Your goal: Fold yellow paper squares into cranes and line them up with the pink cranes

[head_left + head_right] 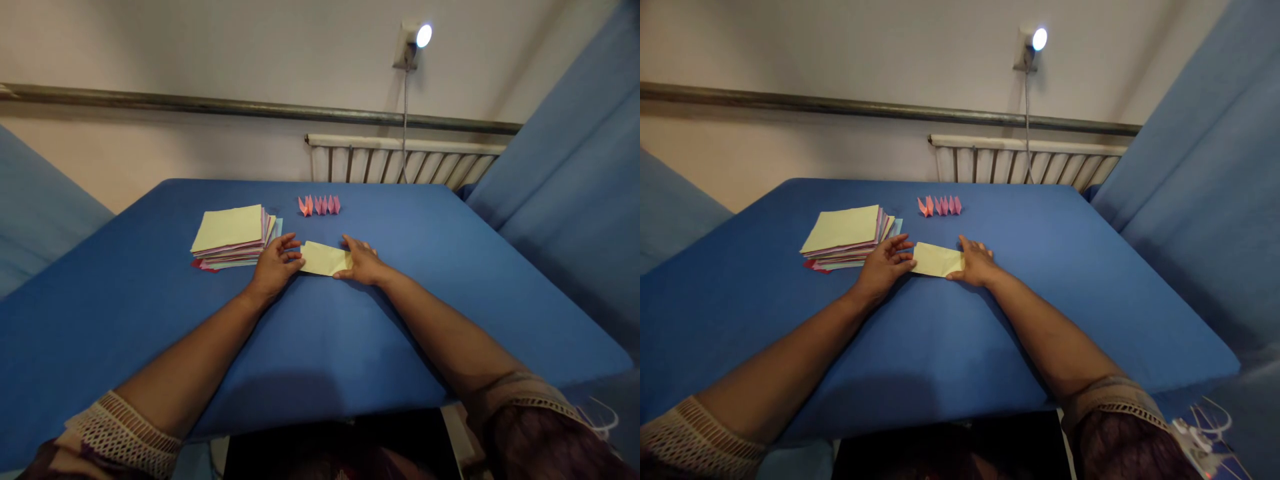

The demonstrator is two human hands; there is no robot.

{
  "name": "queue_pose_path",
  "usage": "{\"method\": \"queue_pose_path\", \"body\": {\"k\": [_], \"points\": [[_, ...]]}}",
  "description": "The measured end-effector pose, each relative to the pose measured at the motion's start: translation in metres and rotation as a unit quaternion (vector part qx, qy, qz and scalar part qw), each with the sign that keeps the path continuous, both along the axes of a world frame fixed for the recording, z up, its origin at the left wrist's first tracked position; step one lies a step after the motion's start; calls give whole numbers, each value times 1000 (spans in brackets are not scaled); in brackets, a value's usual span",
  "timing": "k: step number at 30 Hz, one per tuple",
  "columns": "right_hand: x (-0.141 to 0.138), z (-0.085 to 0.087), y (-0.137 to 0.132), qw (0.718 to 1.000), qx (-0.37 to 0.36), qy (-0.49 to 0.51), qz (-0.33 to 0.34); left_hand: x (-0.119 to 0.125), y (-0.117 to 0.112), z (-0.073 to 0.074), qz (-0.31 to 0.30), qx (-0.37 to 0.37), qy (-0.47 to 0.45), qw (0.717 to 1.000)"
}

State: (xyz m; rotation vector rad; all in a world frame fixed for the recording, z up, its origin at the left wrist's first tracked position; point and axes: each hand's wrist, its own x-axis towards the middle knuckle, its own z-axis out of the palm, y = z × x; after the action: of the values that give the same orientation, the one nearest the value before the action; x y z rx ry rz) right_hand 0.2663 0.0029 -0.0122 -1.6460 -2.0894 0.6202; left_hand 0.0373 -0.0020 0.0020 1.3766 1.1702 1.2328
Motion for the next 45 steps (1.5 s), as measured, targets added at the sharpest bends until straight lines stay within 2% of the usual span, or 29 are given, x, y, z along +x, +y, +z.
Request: {"method": "queue_pose_path", "body": {"k": [2, 4, 6, 8, 11, 15, 18, 22, 30, 37, 41, 45], "points": [[1, -2, 2, 999, -4, 49, 12, 0, -3, 5, -7, 35, 4, 999], [1, -3, 4, 989, -25, 145, 8, 0, -6, 10, -14, 63, 8, 998], [1, -4, 7, 961, -63, 268, 1, 0, -7, 13, -10, 77, 0, 997], [1, -4, 9, 922, -84, 377, -4, 0, -8, 14, 11, 81, -21, 996], [-2, -1, 7, 877, -77, 474, -4, 2, -8, 14, 13, 33, -52, 998], [-7, 4, 1, 848, -62, 527, -6, 2, -11, 13, -47, -64, -12, 997], [-10, 4, -3, 831, -89, 549, -10, 2, -13, 14, -16, -76, -27, 997], [-11, 0, -4, 833, -135, 537, -13, 2, -14, 16, 4, -100, -94, 991], [-8, 3, -5, 852, -83, 517, -16, 0, -9, 13, 46, -47, -94, 993], [-11, 0, -6, 867, -81, 492, -6, 3, -12, 12, 13, -39, -42, 998], [-10, 3, -6, 860, -80, 505, -6, 2, -12, 14, 20, -26, -44, 999], [-12, 6, -9, 849, -73, 522, 18, 5, -16, 18, -4, -19, -26, 999]]}}
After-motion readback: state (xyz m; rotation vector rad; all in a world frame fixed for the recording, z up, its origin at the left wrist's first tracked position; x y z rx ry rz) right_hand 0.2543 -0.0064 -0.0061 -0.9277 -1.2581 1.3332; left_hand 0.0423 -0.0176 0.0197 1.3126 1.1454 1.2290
